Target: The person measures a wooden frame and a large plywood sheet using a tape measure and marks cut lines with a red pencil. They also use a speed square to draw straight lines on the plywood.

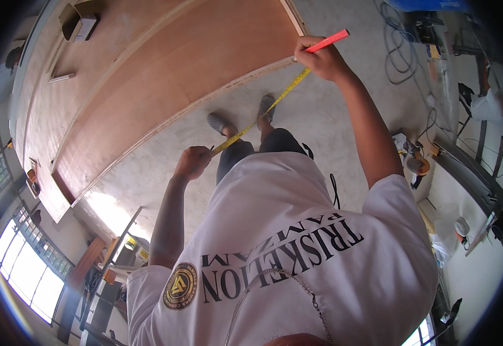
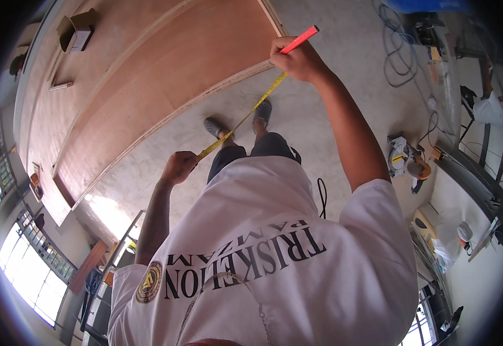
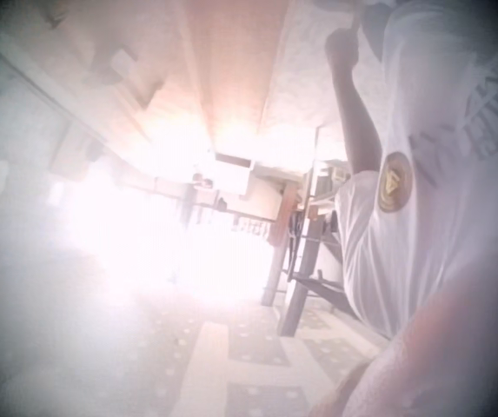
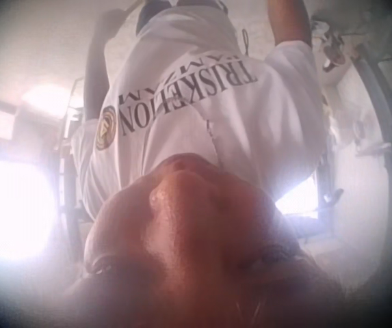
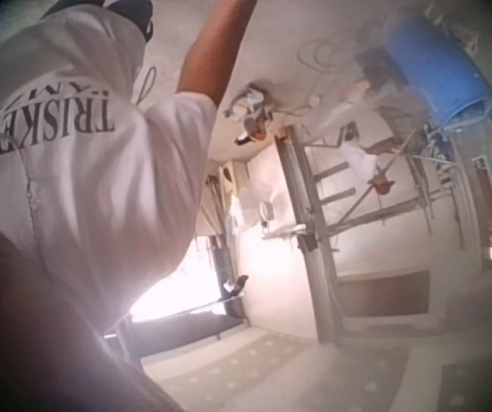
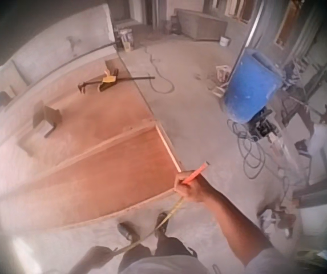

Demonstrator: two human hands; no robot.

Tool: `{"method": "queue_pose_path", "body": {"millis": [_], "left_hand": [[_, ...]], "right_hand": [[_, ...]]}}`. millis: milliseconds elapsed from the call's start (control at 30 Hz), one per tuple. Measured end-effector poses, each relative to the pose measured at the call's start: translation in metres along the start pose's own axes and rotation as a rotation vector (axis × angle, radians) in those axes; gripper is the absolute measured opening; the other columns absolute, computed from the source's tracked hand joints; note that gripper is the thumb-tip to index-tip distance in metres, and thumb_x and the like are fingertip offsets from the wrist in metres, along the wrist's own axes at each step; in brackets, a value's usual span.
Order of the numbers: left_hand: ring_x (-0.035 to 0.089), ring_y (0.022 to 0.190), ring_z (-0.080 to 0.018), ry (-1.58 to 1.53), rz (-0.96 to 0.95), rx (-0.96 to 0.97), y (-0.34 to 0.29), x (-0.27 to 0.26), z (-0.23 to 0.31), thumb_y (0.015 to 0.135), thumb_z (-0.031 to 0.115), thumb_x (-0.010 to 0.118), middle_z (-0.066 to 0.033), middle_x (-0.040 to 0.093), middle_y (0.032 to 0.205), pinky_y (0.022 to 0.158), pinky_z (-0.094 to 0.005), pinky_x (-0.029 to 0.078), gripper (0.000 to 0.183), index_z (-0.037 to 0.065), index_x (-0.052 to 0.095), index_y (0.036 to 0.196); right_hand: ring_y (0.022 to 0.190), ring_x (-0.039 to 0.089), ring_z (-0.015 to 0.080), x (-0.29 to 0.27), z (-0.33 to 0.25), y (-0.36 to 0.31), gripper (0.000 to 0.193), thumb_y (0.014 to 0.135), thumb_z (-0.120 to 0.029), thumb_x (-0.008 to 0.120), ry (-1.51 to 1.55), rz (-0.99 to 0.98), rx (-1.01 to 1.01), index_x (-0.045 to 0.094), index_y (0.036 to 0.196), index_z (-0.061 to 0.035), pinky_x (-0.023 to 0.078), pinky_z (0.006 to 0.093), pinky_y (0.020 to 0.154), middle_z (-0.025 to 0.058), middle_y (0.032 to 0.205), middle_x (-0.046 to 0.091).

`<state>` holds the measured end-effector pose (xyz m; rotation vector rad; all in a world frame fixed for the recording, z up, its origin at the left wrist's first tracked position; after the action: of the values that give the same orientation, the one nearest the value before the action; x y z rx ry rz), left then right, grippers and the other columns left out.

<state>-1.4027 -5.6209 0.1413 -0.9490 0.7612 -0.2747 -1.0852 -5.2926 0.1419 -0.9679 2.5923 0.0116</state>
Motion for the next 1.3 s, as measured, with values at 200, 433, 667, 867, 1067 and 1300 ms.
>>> {"method": "queue_pose_path", "body": {"millis": [200,433,667,867,1067,1300], "left_hand": [[0.063,0.068,-0.0242,-0.034,0.009,-0.014,0.004,0.0,-0.013,0.094,0.034,0.062,-0.0119,0.066,0.071,0.069,-0.0397,0.05,0.033,0.004,0.073,0.087],[0.068,0.073,-0.0264,0.007,0.032,-0.08,0.009,-0.016,-0.008,0.094,0.034,0.063,-0.013,0.069,0.075,0.072,-0.0404,0.052,0.031,0.005,0.075,0.09],[0.069,0.079,-0.0296,-0.003,0.018,-0.046,0.011,-0.009,0.005,0.094,0.033,0.063,-0.0141,0.071,0.08,0.075,-0.0417,0.053,0.03,0.005,0.074,0.09],[0.068,0.086,-0.0372,0.066,-0.009,-0.024,0.007,-0.005,0.002,0.094,0.031,0.06,-0.0179,0.07,0.088,0.078,-0.0456,0.052,0.029,0.005,0.072,0.089],[0.068,0.084,-0.0338,0.082,0.059,0.069,-0.007,-0.008,0.002,0.094,0.029,0.06,-0.0161,0.07,0.087,0.078,-0.0455,0.052,0.027,0.006,0.073,0.092],[0.065,0.07,-0.0189,-0.174,0.095,0.196,-0.033,-0.023,0.045,0.094,0.024,0.066,-0.0092,0.069,0.075,0.066,-0.0368,0.051,0.025,0.001,0.076,0.097]], "right_hand": [[0.067,0.049,0.0106,0.011,0.0,0.002,0.014,0.088,-0.008,0.06,0.003,-0.024,-0.04,0.054,0.077,-0.0025,0.041,0.0308,0.062,0.0014,0.069,0.053],[0.067,0.05,0.0117,0.002,-0.001,-0.003,0.014,0.089,-0.008,0.06,-0.025,0.012,-0.062,0.054,0.078,-0.0026,0.042,0.0314,0.062,0.0026,0.069,0.053],[0.065,0.055,0.0156,-0.003,0.008,-0.003,0.013,0.087,-0.009,0.061,-0.044,0.013,-0.066,0.055,0.077,-0.0028,0.044,0.0332,0.061,0.0054,0.069,0.058],[0.063,0.057,0.0181,0.001,-0.014,0.002,0.013,0.084,-0.009,0.063,-0.197,0.076,-0.157,0.054,0.077,-0.0028,0.045,0.0366,0.059,0.0067,0.068,0.059],[0.065,0.059,0.0173,-0.066,-0.071,-0.037,0.012,0.097,-0.012,0.062,-0.292,0.712,-0.307,0.063,0.09,-0.0027,0.049,0.0323,0.063,0.0071,0.074,0.064],[0.088,0.056,0.0129,-0.029,-0.076,-0.115,0.023,0.107,-0.022,0.056,0.008,1.099,-0.18,0.061,0.114,0.0002,0.046,0.0272,0.081,0.0065,0.095,0.063]]}}
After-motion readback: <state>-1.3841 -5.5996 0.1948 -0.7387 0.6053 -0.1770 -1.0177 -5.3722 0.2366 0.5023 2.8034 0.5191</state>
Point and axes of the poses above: each hand's wrist, its own y-axis towards the middle knuckle, its own x-axis out of the palm, z = x × y, the point moved 3 cm from there along y, towards the middle knuckle
